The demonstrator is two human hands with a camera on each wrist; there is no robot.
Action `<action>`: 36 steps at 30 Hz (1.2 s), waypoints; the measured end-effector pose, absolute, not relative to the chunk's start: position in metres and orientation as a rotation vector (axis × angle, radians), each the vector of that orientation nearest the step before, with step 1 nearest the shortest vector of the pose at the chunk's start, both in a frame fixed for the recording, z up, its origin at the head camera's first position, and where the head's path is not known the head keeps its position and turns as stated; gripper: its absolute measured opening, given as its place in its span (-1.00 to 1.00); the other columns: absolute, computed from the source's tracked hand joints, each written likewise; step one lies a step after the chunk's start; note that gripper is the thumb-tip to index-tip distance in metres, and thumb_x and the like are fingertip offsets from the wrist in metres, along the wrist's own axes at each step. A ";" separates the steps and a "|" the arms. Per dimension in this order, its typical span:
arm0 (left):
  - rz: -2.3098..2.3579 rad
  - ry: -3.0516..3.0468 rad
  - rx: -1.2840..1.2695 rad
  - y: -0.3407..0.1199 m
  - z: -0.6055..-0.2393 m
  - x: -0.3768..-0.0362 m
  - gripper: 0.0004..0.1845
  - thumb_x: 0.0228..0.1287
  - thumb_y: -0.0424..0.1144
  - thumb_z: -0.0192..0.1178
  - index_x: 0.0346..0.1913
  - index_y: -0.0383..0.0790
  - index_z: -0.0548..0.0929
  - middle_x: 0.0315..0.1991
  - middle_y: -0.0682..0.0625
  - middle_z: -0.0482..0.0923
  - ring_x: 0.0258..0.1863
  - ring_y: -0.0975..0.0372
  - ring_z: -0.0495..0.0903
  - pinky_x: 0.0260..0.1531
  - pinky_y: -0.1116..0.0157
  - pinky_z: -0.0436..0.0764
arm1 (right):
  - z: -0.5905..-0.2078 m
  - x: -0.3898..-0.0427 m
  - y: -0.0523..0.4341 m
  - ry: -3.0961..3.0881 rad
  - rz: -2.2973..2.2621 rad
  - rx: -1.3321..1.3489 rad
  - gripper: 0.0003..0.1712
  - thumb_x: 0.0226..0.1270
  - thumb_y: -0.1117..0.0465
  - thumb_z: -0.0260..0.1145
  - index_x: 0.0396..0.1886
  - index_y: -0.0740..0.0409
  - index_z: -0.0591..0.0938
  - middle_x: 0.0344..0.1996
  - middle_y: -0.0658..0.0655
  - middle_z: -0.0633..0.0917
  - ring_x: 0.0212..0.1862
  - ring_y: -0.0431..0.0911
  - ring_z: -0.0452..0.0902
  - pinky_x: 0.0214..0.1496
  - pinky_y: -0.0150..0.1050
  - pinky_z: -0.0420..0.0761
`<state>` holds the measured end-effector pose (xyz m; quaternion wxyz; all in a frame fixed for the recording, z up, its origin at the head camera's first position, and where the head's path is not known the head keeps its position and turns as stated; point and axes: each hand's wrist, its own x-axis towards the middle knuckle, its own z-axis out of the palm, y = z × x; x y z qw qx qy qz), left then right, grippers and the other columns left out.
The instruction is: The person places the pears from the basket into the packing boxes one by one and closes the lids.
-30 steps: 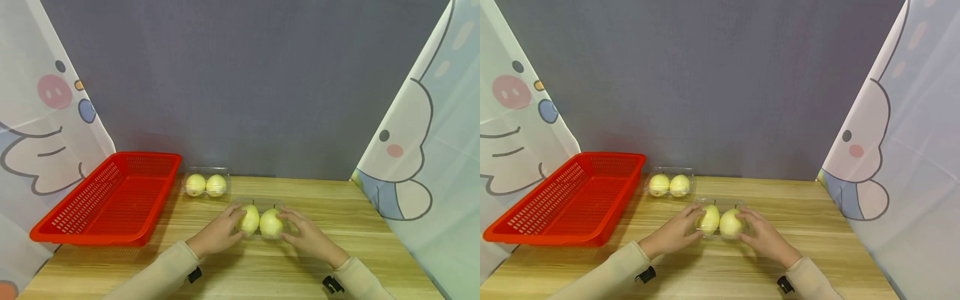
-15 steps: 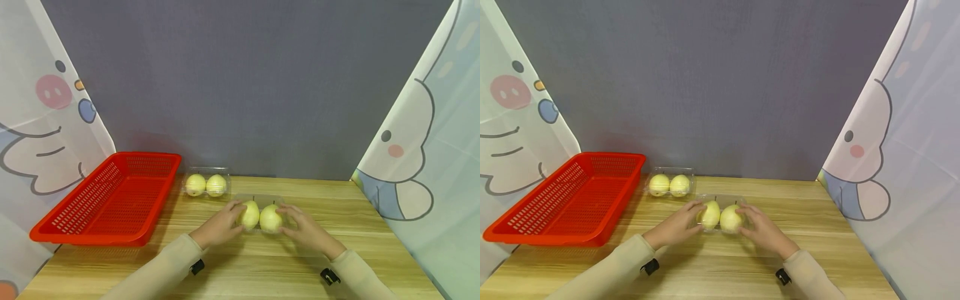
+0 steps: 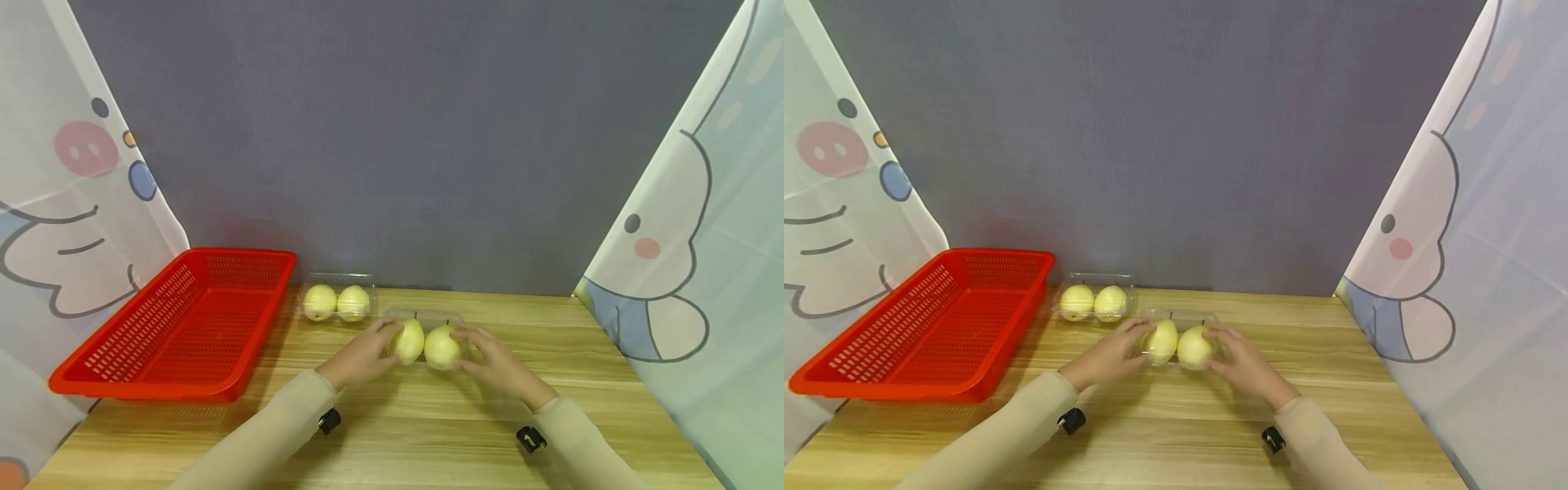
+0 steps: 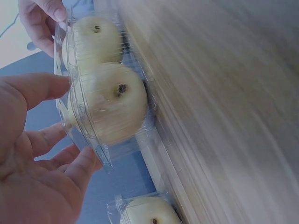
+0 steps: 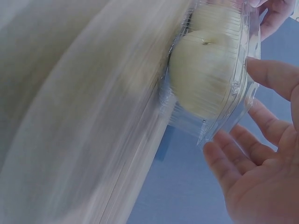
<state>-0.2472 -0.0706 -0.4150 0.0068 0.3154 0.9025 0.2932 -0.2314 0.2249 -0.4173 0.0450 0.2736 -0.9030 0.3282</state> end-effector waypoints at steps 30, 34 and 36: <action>0.977 2.842 0.852 -0.067 -0.412 -0.278 -0.34 0.44 -0.20 0.24 0.47 -0.37 0.28 0.50 -0.32 0.09 0.44 -0.13 0.20 0.36 -0.02 0.30 | -0.418 -0.269 0.223 -2.764 1.126 0.732 -0.37 0.32 0.26 0.43 0.35 0.27 0.48 0.44 0.38 0.28 0.38 0.33 0.26 0.30 0.21 0.40; 0.952 2.876 0.857 -0.066 -0.412 -0.282 -0.35 0.43 -0.22 0.24 0.46 -0.39 0.29 0.48 -0.34 0.11 0.46 -0.12 0.17 0.38 0.01 0.28 | -0.418 -0.273 0.221 -2.774 1.156 0.704 -0.37 0.32 0.25 0.42 0.36 0.26 0.47 0.46 0.37 0.25 0.40 0.33 0.24 0.32 0.20 0.38; 0.953 2.884 0.848 -0.065 -0.412 -0.283 -0.35 0.44 -0.22 0.24 0.45 -0.41 0.29 0.48 -0.34 0.12 0.45 -0.11 0.17 0.38 0.02 0.28 | -0.419 -0.275 0.221 -2.774 1.164 0.694 -0.37 0.33 0.25 0.42 0.36 0.27 0.47 0.47 0.37 0.24 0.40 0.33 0.23 0.32 0.20 0.38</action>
